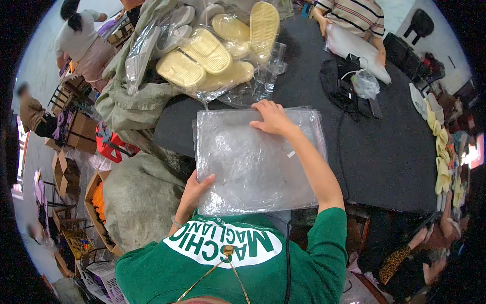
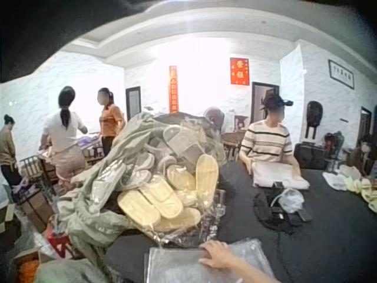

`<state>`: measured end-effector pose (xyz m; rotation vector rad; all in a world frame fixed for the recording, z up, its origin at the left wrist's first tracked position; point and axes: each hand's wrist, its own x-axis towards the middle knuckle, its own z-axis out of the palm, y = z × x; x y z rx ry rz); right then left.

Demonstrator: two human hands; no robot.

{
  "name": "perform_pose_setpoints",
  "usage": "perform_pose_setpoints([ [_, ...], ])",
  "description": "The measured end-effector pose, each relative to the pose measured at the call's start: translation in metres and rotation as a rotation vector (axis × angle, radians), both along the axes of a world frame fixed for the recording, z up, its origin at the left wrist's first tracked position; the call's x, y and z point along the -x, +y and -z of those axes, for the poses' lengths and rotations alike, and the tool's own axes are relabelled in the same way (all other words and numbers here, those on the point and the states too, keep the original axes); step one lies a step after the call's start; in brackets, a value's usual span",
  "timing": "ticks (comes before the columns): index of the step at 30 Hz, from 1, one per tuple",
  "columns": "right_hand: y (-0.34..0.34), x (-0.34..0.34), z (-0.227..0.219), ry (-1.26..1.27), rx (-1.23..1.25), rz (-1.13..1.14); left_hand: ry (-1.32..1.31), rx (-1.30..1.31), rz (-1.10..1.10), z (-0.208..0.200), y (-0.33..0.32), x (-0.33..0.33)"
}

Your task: Packing pairs of slippers into plastic bags for shipping.

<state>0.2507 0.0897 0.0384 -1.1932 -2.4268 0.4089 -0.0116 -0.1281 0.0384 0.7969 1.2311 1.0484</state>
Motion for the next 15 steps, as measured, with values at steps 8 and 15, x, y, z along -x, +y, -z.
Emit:
perform_pose_setpoints([
  [8,0.002,0.0,-0.03,-0.303,0.089,-0.029,-0.01,0.061,-0.015,0.003,-0.008,-0.005],
  [15,-0.019,-0.018,-0.056,-0.144,0.208,0.076,0.216,-0.139,0.06,0.006,0.005,-0.005],
])
